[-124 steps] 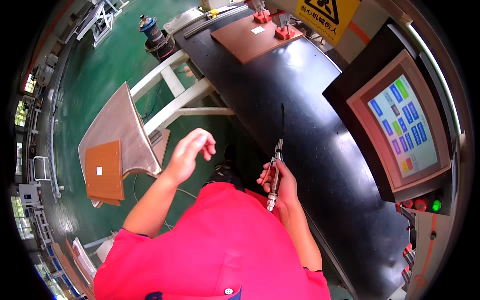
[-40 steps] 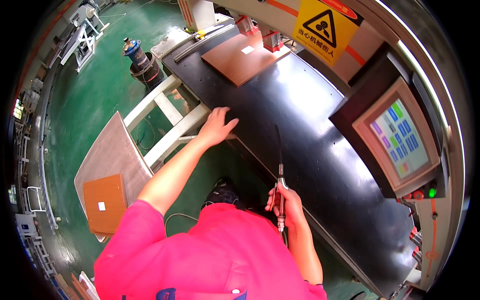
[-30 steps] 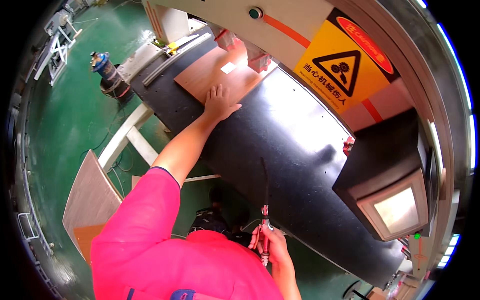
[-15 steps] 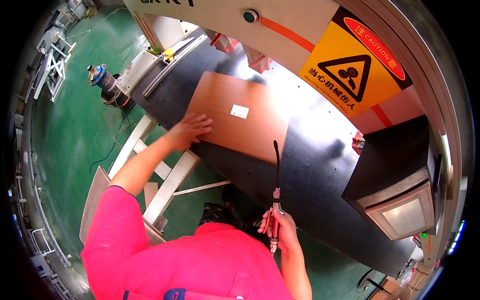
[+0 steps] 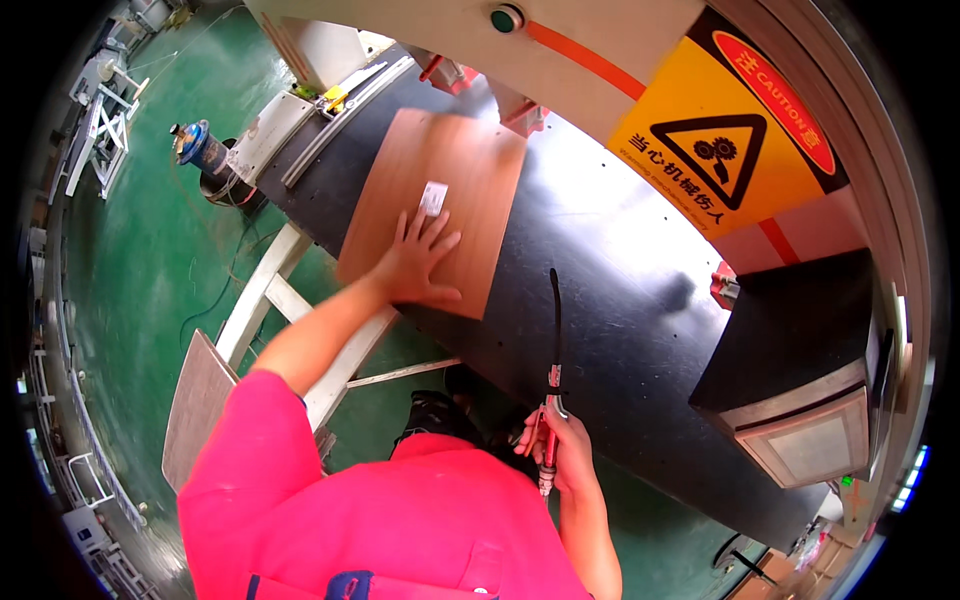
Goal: The person carries wooden panels to a machine, inserts them into the machine to be drilled, and stacks the processed panels onto a table.
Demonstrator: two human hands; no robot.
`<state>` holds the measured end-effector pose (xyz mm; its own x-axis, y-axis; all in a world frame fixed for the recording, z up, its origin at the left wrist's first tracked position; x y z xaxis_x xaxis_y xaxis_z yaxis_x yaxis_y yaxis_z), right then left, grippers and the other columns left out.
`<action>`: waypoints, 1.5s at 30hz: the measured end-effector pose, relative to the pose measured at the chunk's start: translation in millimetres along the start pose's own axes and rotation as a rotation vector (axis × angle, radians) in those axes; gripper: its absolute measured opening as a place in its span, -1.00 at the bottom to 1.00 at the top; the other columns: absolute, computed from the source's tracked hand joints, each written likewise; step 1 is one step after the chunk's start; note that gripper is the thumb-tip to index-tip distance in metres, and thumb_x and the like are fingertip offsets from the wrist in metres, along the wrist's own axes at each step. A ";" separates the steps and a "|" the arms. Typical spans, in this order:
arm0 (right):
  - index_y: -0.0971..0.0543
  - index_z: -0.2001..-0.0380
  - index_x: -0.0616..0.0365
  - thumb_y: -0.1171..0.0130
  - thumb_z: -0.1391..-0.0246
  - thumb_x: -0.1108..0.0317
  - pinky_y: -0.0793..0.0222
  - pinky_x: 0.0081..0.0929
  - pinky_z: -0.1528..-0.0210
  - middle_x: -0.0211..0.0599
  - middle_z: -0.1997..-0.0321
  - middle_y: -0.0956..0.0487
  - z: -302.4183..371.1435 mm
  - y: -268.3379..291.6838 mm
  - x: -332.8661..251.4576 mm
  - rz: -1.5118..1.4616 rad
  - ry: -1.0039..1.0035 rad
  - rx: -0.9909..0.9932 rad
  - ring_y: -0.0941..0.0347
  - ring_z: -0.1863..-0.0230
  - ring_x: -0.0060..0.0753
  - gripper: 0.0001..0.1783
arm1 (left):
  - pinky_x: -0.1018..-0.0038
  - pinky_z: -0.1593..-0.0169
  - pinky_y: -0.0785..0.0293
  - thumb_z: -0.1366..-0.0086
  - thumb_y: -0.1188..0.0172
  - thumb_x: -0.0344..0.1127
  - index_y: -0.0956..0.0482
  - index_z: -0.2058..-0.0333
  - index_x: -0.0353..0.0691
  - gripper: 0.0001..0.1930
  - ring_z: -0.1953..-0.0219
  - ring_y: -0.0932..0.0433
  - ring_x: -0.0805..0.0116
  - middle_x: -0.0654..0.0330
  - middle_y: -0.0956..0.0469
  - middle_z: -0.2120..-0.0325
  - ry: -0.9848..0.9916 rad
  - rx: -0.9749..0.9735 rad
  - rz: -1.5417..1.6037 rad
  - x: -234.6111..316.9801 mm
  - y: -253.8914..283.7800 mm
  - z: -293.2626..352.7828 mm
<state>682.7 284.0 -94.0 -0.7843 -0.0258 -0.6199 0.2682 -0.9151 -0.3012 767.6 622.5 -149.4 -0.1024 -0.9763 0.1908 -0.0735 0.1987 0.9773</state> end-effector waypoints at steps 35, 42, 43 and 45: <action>-0.48 0.39 0.18 0.03 -0.29 0.08 -0.23 -0.68 0.66 -0.31 0.57 -0.56 -61.4 -51.1 -22.5 0.092 -0.133 -0.055 -0.56 0.57 -0.47 -0.63 | -0.23 -0.33 0.27 -0.02 -0.02 0.54 -0.30 -0.19 0.00 -0.09 -0.39 0.08 -0.15 0.02 -0.06 -0.32 0.103 0.188 -0.066 -83.6 -24.1 -111.8; -0.48 0.37 0.17 0.04 -0.30 0.09 -0.23 -0.68 0.64 -0.34 0.55 -0.56 -63.4 -57.3 -12.3 0.147 -0.171 -0.091 -0.57 0.53 -0.49 -0.64 | -0.20 -0.35 0.29 -0.01 -0.02 0.55 -0.23 -0.23 0.05 -0.07 -0.41 0.10 -0.08 0.05 -0.06 -0.33 0.137 0.157 -0.056 -81.0 -24.0 -112.0; -0.48 0.37 0.17 0.04 -0.30 0.09 -0.23 -0.68 0.64 -0.34 0.55 -0.56 -64.0 -57.2 -12.8 0.151 -0.165 -0.090 -0.57 0.53 -0.49 -0.64 | -0.19 -0.36 0.29 -0.02 -0.02 0.55 -0.22 -0.24 0.06 -0.06 -0.41 0.11 -0.07 0.06 -0.06 -0.33 0.139 0.140 -0.053 -81.5 -24.5 -113.0; -0.48 0.36 0.18 0.04 -0.30 0.09 -0.23 -0.68 0.64 -0.34 0.55 -0.56 -62.5 -58.0 -11.8 0.154 -0.157 -0.107 -0.57 0.53 -0.49 -0.64 | -0.17 -0.36 0.29 -0.02 -0.02 0.55 -0.21 -0.25 0.05 -0.06 -0.41 0.11 -0.07 0.06 -0.06 -0.33 0.132 0.128 -0.065 -82.2 -19.5 -116.5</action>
<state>711.3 362.5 -114.5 -0.8047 -0.2311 -0.5469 0.4422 -0.8479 -0.2923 893.1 688.8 -173.5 0.0366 -0.9886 0.1460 -0.2021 0.1358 0.9699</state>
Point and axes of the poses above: each hand's wrist, its own z-axis away from the middle knuckle, its own y-axis out of the back of the hand, x = y × z, the point moved 6 cm from there along -z, towards the middle knuckle
